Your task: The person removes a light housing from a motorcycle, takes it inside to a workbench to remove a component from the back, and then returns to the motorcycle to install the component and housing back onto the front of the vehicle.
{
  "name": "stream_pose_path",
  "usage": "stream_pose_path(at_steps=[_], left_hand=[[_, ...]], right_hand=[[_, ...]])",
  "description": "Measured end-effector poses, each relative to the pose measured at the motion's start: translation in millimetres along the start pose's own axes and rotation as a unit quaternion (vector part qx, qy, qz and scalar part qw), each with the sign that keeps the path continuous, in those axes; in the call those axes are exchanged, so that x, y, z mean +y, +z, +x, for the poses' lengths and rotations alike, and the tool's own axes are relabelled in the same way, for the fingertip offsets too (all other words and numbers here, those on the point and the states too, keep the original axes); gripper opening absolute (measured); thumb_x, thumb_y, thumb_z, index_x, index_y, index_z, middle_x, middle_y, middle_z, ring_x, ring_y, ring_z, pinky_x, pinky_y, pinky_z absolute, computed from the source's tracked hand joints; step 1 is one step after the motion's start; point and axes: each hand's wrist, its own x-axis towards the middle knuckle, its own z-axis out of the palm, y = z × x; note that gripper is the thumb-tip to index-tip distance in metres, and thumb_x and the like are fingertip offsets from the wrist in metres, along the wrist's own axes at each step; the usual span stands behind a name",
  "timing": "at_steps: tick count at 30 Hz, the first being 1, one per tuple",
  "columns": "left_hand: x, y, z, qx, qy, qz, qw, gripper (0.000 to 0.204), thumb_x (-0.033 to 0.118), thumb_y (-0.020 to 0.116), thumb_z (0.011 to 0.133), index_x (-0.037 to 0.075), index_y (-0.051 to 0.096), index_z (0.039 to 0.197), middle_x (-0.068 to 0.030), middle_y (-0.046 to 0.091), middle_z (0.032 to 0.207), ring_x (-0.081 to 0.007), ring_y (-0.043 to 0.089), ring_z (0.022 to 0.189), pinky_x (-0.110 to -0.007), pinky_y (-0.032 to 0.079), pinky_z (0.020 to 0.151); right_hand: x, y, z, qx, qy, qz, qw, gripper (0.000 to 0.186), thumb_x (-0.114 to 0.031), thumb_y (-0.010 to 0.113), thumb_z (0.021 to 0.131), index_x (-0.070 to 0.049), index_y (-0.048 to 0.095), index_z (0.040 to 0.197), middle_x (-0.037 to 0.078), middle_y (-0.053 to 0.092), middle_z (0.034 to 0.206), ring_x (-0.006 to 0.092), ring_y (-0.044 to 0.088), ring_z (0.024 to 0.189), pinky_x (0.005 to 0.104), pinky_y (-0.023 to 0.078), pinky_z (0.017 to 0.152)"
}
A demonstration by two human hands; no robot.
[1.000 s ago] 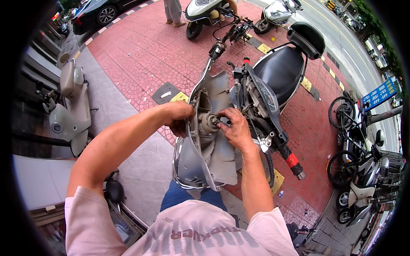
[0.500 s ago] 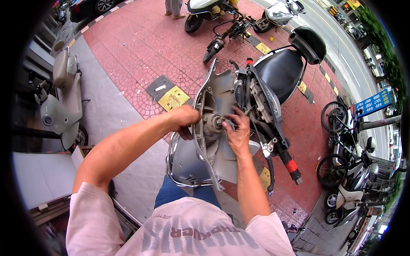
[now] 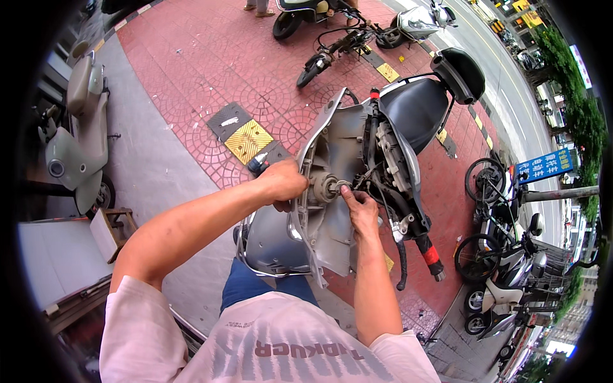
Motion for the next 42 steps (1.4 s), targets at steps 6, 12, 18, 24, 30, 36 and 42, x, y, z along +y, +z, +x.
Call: stream_pose_path(at_steps=[6,12,18,24,30,36,42], left_hand=[[-9.6,-1.0,10.4,0.005,0.012,0.014,1.000,0.048,0.022,0.062,0.094,-0.016,0.050,0.122,-0.0250,0.073,0.088,-0.0302,0.074,0.059,-0.039,0.061,0.047],[-16.8,3.0,18.0,0.034,0.051,0.017,0.998,0.048,0.021,0.064,0.093,-0.017,0.052,0.120,-0.0270,0.072,0.088,-0.0322,0.074,0.059,-0.041,0.060,0.047],[-0.8,-2.5,1.8,0.039,0.031,0.036,0.998,0.037,0.013,0.060,0.082,-0.018,0.068,0.100,-0.0326,0.074,0.089,-0.0412,0.078,0.083,-0.047,0.064,0.074],[-12.1,5.5,13.9,0.079,0.050,0.038,0.995,0.040,0.015,0.061,0.085,-0.016,0.064,0.109,-0.0311,0.074,0.095,-0.0411,0.077,0.082,-0.046,0.063,0.072],[-15.1,7.1,18.4,0.041,0.043,0.000,0.998,0.044,0.018,0.065,0.092,-0.015,0.053,0.119,-0.0266,0.072,0.089,-0.0337,0.074,0.059,-0.043,0.061,0.046],[-17.3,6.0,20.1,0.032,0.041,-0.023,0.998,0.042,0.017,0.065,0.092,-0.014,0.053,0.117,-0.0254,0.072,0.087,-0.0337,0.075,0.059,-0.042,0.061,0.044],[-17.4,-3.7,12.4,0.042,0.085,0.087,0.992,0.061,0.037,0.073,0.091,-0.014,0.055,0.122,-0.0295,0.073,0.104,-0.0387,0.078,0.087,-0.045,0.062,0.073]], right_hand=[[-14.8,-7.9,6.5,-0.095,0.019,-0.078,0.992,0.068,-0.055,0.081,0.091,0.005,0.075,0.121,0.013,0.077,0.104,0.0214,0.069,0.095,0.0346,0.054,0.087],[-10.7,-9.9,17.5,-0.221,0.049,0.028,0.974,0.060,-0.051,0.072,0.100,0.000,0.072,0.130,0.006,0.073,0.111,0.0157,0.064,0.093,0.0323,0.054,0.078],[-7.0,-5.3,22.6,-0.261,0.062,0.105,0.958,0.058,-0.048,0.070,0.102,-0.001,0.066,0.136,0.004,0.072,0.114,0.0153,0.065,0.093,0.0308,0.054,0.073],[-3.2,-4.4,25.8,-0.284,0.038,0.129,0.950,0.052,-0.044,0.069,0.104,-0.001,0.065,0.134,0.006,0.071,0.118,0.0169,0.067,0.096,0.0329,0.057,0.076],[-9.0,-2.7,28.4,-0.272,0.071,0.132,0.950,0.053,-0.041,0.071,0.103,0.000,0.061,0.136,0.009,0.071,0.120,0.0217,0.071,0.100,0.0317,0.060,0.078],[1.2,-4.8,35.6,-0.299,0.034,0.129,0.945,0.052,-0.042,0.070,0.104,-0.002,0.061,0.136,0.008,0.070,0.124,0.0211,0.071,0.102,0.0324,0.060,0.079],[-1.6,-5.9,28.5,-0.279,0.042,0.119,0.952,0.051,-0.043,0.070,0.103,-0.004,0.062,0.135,0.006,0.071,0.121,0.0194,0.071,0.103,0.0331,0.060,0.080]])
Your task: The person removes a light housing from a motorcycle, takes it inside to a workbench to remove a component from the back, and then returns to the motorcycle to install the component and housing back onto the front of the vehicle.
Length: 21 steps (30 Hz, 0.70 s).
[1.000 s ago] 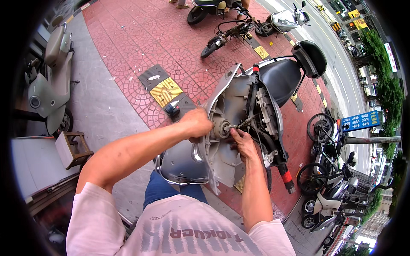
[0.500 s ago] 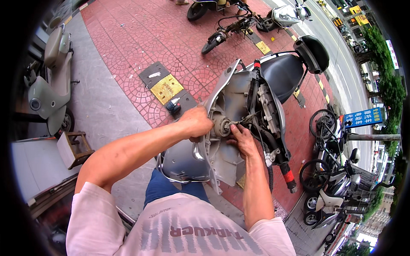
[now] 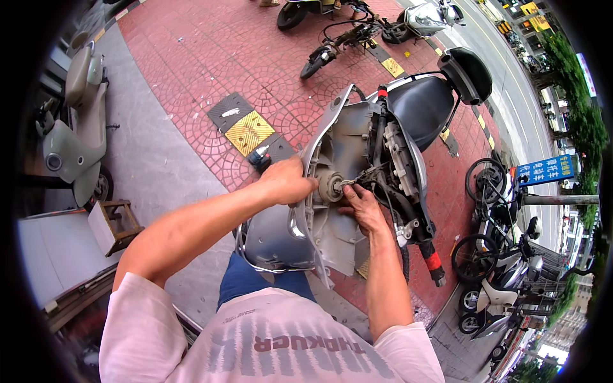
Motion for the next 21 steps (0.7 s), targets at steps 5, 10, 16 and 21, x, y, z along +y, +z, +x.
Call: stream_pose_path(at_steps=[5,10,16,21], left_hand=[[-12.7,9.8,-2.1,0.064,-0.017,-0.060,0.996,0.092,0.058,0.076,0.087,-0.017,0.048,0.134,-0.0386,0.065,0.126,-0.0456,0.066,0.123,-0.047,0.049,0.106],[-18.1,26.7,-7.0,0.087,-0.025,-0.095,0.991,0.082,0.046,0.074,0.089,-0.016,0.042,0.133,-0.0410,0.063,0.128,-0.0494,0.063,0.125,-0.049,0.048,0.108],[-6.8,23.1,-11.2,0.059,-0.044,-0.061,0.995,0.091,0.039,0.068,0.088,-0.017,0.031,0.150,-0.0418,0.056,0.139,-0.0493,0.057,0.133,-0.048,0.045,0.111],[-7.5,25.3,-9.2,0.057,-0.039,-0.042,0.997,0.095,0.039,0.064,0.090,-0.020,0.023,0.154,-0.0432,0.053,0.142,-0.0508,0.054,0.137,-0.048,0.044,0.113]], right_hand=[[-4.5,-0.4,-4.5,0.006,0.028,0.004,1.000,0.051,-0.044,0.072,0.101,-0.003,0.066,0.131,0.007,0.072,0.120,0.0211,0.071,0.102,0.0347,0.060,0.081],[-50.4,25.2,-39.9,0.197,-0.029,-0.376,0.905,0.053,-0.036,0.084,0.091,0.000,0.069,0.128,0.016,0.072,0.120,0.0347,0.072,0.098,0.0417,0.058,0.086],[-70.0,48.4,-43.5,0.170,-0.355,-0.471,0.789,0.049,-0.009,0.088,0.074,-0.003,0.071,0.119,0.013,0.068,0.120,0.0347,0.067,0.110,0.0438,0.055,0.094],[-73.0,29.5,-23.7,0.062,-0.326,-0.470,0.818,0.033,-0.005,0.083,0.079,-0.002,0.070,0.110,0.015,0.067,0.108,0.0390,0.067,0.104,0.0469,0.055,0.090]])
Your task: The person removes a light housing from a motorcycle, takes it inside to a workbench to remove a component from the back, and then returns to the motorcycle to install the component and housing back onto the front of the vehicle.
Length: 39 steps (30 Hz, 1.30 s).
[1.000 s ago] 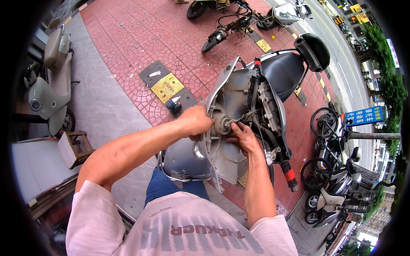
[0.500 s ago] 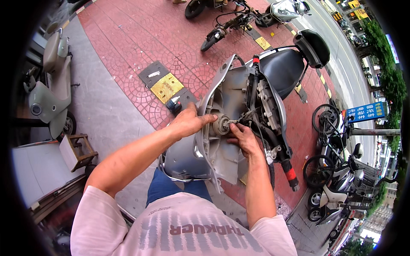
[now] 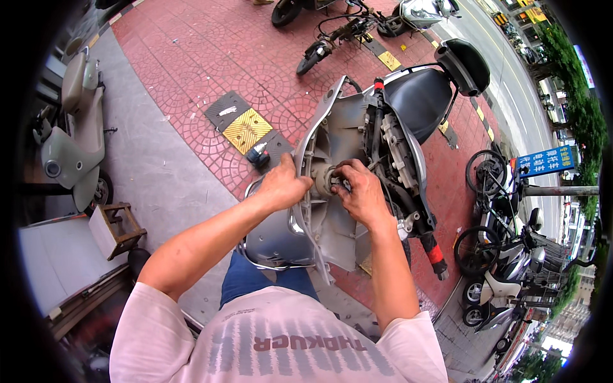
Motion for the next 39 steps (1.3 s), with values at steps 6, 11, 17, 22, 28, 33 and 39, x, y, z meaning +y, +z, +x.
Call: stream_pose_path(at_steps=[6,11,17,22,28,33,39], left_hand=[[-2.6,1.7,5.5,0.018,0.010,-0.005,1.000,0.092,0.037,0.064,0.089,-0.019,0.026,0.151,-0.0431,0.056,0.138,-0.0518,0.056,0.133,-0.050,0.044,0.111],[-9.8,8.2,6.5,0.056,0.034,0.012,0.998,0.071,0.034,0.068,0.089,-0.017,0.039,0.130,-0.0432,0.064,0.121,-0.0539,0.064,0.120,-0.053,0.050,0.106],[-8.8,6.8,8.1,0.040,0.024,-0.005,0.999,0.073,0.033,0.067,0.088,-0.018,0.039,0.131,-0.0442,0.064,0.120,-0.0542,0.065,0.117,-0.053,0.050,0.105],[-8.6,8.3,4.2,0.040,0.023,-0.010,0.999,0.068,0.031,0.065,0.087,-0.011,0.037,0.132,-0.0419,0.064,0.122,-0.0550,0.061,0.121,-0.056,0.047,0.105],[-14.2,12.6,4.0,0.054,0.044,-0.003,0.998,0.070,0.031,0.066,0.087,-0.015,0.037,0.132,-0.0438,0.064,0.119,-0.0559,0.063,0.118,-0.056,0.048,0.104],[-13.9,15.6,3.6,0.050,0.045,0.000,0.998,0.067,0.029,0.065,0.088,-0.014,0.038,0.131,-0.0436,0.063,0.121,-0.0562,0.061,0.120,-0.056,0.047,0.104],[-15.2,17.6,3.4,0.059,0.055,-0.001,0.997,0.066,0.027,0.065,0.088,-0.015,0.038,0.131,-0.0437,0.063,0.122,-0.0558,0.061,0.121,-0.055,0.047,0.105]], right_hand=[[5.6,1.3,0.4,-0.002,-0.008,0.000,1.000,0.028,-0.006,0.082,0.079,-0.001,0.069,0.103,0.017,0.066,0.102,0.0418,0.067,0.096,0.0488,0.055,0.085],[-2.0,-5.7,4.9,-0.043,0.017,0.000,0.999,0.030,-0.007,0.083,0.077,-0.001,0.067,0.101,0.017,0.066,0.099,0.0420,0.067,0.095,0.0499,0.055,0.084],[-18.5,7.4,-0.1,0.006,0.062,-0.063,0.996,0.032,-0.009,0.083,0.077,0.000,0.067,0.103,0.019,0.064,0.105,0.0443,0.067,0.097,0.0518,0.056,0.086],[-4.5,10.6,-5.6,-0.015,0.012,-0.056,0.998,0.038,-0.006,0.079,0.079,-0.003,0.068,0.116,0.018,0.063,0.107,0.0426,0.067,0.099,0.0498,0.056,0.086],[-7.5,16.7,-12.0,0.040,0.000,-0.030,0.999,0.033,-0.005,0.076,0.081,-0.005,0.073,0.114,0.017,0.063,0.106,0.0390,0.067,0.099,0.0479,0.056,0.086],[-4.2,23.0,-15.1,0.061,-0.039,-0.023,0.997,0.030,-0.004,0.075,0.083,-0.005,0.074,0.113,0.015,0.064,0.106,0.0365,0.066,0.099,0.0465,0.055,0.085],[-12.0,16.5,-12.5,0.036,-0.019,-0.058,0.998,0.029,-0.006,0.074,0.083,-0.004,0.076,0.112,0.014,0.064,0.106,0.0352,0.066,0.101,0.0468,0.055,0.089]])
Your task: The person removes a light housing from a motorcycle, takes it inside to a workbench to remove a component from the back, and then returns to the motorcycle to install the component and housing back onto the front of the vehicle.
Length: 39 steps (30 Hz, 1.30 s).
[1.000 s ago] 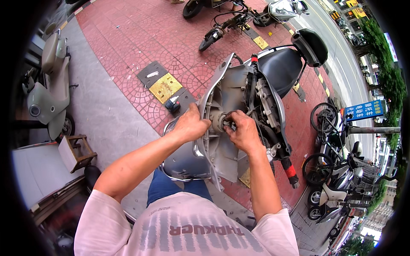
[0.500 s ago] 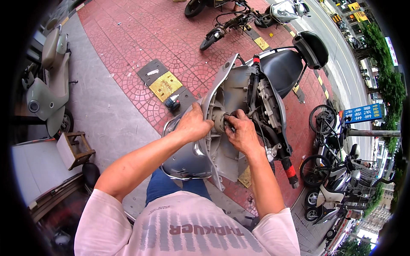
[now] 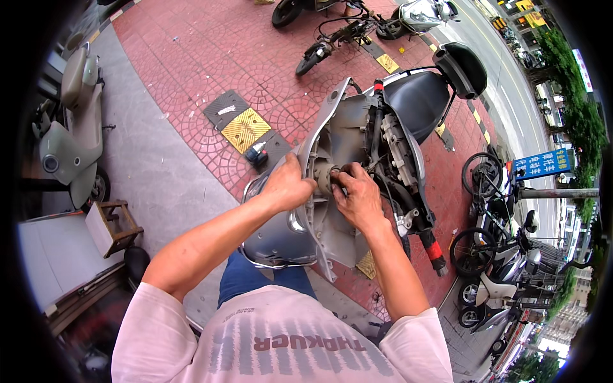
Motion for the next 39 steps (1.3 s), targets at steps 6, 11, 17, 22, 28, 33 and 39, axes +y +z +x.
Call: stream_pose_path(at_steps=[6,11,17,22,28,33,39], left_hand=[[0.8,1.7,-0.1,-0.003,0.007,0.004,1.000,0.072,0.027,0.066,0.087,-0.017,0.036,0.136,-0.0445,0.062,0.122,-0.0554,0.061,0.122,-0.054,0.048,0.106],[-2.2,-0.2,-4.5,0.002,0.007,-0.002,1.000,0.078,0.026,0.066,0.087,-0.019,0.032,0.140,-0.0451,0.062,0.124,-0.0550,0.061,0.124,-0.053,0.048,0.107],[11.2,-7.5,-16.1,-0.026,-0.008,0.003,1.000,0.074,0.026,0.066,0.088,-0.017,0.034,0.138,-0.0453,0.061,0.125,-0.0554,0.061,0.124,-0.054,0.046,0.108],[4.3,-4.0,-16.2,-0.021,0.006,-0.004,1.000,0.067,0.026,0.066,0.088,-0.016,0.038,0.132,-0.0455,0.061,0.123,-0.0566,0.061,0.122,-0.055,0.046,0.107],[1.4,1.1,-15.1,-0.003,0.019,-0.009,1.000,0.063,0.024,0.066,0.087,-0.017,0.041,0.129,-0.0457,0.061,0.122,-0.0564,0.062,0.120,-0.055,0.047,0.106],[-2.7,7.4,-13.2,0.016,0.026,-0.007,1.000,0.059,0.024,0.065,0.088,-0.016,0.043,0.126,-0.0445,0.063,0.119,-0.0565,0.063,0.117,-0.055,0.048,0.104],[1.7,11.6,-14.3,0.018,0.045,0.006,0.999,0.064,0.023,0.067,0.087,-0.018,0.041,0.128,-0.0415,0.064,0.119,-0.0532,0.065,0.114,-0.054,0.052,0.102]], right_hand=[[5.7,3.2,-4.0,0.014,-0.050,-0.051,0.997,0.027,-0.011,0.076,0.083,-0.007,0.077,0.110,0.012,0.065,0.106,0.0347,0.066,0.100,0.0468,0.056,0.086],[2.6,7.3,7.4,0.019,0.112,0.018,0.993,0.021,-0.019,0.078,0.083,-0.005,0.078,0.099,0.012,0.069,0.099,0.0378,0.069,0.093,0.0475,0.056,0.081],[31.3,15.2,24.8,-0.044,0.288,0.216,0.932,0.029,-0.025,0.084,0.080,0.001,0.075,0.089,0.015,0.075,0.080,0.0276,0.073,0.077,0.0384,0.056,0.075],[34.6,11.1,33.7,-0.098,0.278,0.169,0.941,0.041,-0.026,0.088,0.076,0.003,0.068,0.096,0.017,0.075,0.088,0.0282,0.073,0.083,0.0380,0.056,0.077],[35.7,14.7,29.8,-0.113,0.321,0.212,0.916,0.050,-0.027,0.090,0.074,0.002,0.066,0.106,0.018,0.074,0.095,0.0306,0.072,0.090,0.0396,0.055,0.083],[32.7,19.9,32.9,-0.085,0.346,0.187,0.915,0.041,-0.022,0.087,0.074,0.002,0.068,0.103,0.015,0.074,0.091,0.0263,0.072,0.085,0.0388,0.056,0.076],[71.0,42.3,29.6,-0.034,0.393,0.228,0.890,0.031,-0.019,0.074,0.080,-0.002,0.075,0.105,0.019,0.078,0.096,0.0292,0.074,0.089,0.0390,0.056,0.083]])
